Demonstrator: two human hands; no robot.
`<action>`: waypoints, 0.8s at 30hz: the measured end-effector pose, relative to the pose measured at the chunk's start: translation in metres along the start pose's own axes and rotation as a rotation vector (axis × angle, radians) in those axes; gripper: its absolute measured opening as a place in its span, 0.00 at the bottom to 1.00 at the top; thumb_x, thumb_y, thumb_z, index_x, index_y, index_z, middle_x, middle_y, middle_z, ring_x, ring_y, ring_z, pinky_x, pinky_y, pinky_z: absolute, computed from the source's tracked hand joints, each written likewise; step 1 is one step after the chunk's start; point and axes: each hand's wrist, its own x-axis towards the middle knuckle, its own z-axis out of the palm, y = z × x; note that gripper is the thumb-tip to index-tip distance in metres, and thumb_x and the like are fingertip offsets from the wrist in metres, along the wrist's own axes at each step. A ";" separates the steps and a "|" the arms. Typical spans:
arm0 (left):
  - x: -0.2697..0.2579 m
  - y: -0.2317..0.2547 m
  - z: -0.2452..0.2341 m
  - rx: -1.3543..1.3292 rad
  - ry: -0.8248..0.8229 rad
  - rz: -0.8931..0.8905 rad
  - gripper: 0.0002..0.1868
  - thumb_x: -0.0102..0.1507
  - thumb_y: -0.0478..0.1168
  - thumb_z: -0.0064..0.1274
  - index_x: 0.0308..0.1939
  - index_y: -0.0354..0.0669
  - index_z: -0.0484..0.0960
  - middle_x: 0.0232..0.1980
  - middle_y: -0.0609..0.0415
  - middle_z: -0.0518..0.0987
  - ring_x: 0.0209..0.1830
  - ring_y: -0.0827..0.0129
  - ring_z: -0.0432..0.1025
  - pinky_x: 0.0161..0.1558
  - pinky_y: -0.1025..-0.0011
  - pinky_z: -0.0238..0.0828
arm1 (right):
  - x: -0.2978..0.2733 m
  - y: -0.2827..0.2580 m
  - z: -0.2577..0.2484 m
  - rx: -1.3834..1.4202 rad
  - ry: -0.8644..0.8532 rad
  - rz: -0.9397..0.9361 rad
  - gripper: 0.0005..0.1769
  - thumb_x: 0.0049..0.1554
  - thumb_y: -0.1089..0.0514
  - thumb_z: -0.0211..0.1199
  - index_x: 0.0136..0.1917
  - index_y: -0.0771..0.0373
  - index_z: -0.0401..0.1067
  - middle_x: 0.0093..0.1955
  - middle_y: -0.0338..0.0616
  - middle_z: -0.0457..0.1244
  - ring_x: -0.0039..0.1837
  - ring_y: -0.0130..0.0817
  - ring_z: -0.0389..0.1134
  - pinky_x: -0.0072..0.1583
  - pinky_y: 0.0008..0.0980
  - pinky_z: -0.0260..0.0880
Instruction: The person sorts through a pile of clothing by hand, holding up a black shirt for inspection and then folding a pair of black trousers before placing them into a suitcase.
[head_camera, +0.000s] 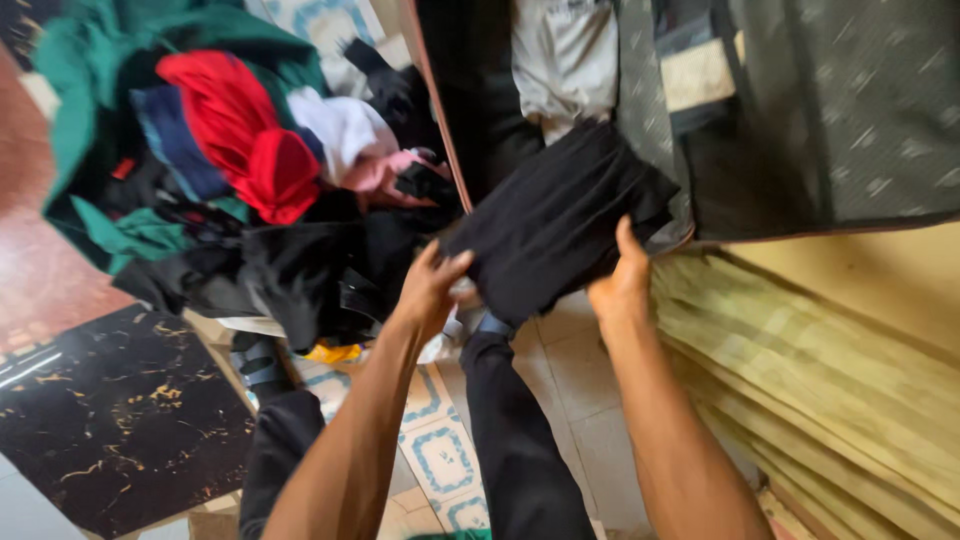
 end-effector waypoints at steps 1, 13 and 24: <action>0.023 -0.002 0.011 0.037 -0.023 -0.004 0.29 0.56 0.40 0.65 0.61 0.50 0.76 0.47 0.63 0.84 0.41 0.74 0.77 0.32 0.71 0.68 | 0.018 -0.002 -0.012 -0.005 0.006 -0.013 0.37 0.57 0.47 0.67 0.75 0.61 0.63 0.75 0.46 0.61 0.76 0.47 0.60 0.77 0.52 0.57; 0.172 -0.114 0.088 0.225 0.145 0.145 0.16 0.58 0.29 0.63 0.49 0.37 0.79 0.44 0.50 0.84 0.41 0.65 0.77 0.46 0.66 0.77 | 0.146 -0.033 -0.132 0.021 0.044 0.030 0.38 0.57 0.45 0.67 0.75 0.61 0.62 0.77 0.48 0.58 0.78 0.51 0.59 0.79 0.56 0.55; 0.324 -0.068 0.169 1.152 -0.188 1.038 0.29 0.60 0.37 0.68 0.65 0.47 0.76 0.63 0.48 0.79 0.66 0.51 0.71 0.65 0.58 0.69 | 0.127 0.072 -0.121 0.637 0.272 0.051 0.37 0.63 0.35 0.40 0.71 0.65 0.64 0.73 0.56 0.60 0.72 0.54 0.62 0.72 0.55 0.61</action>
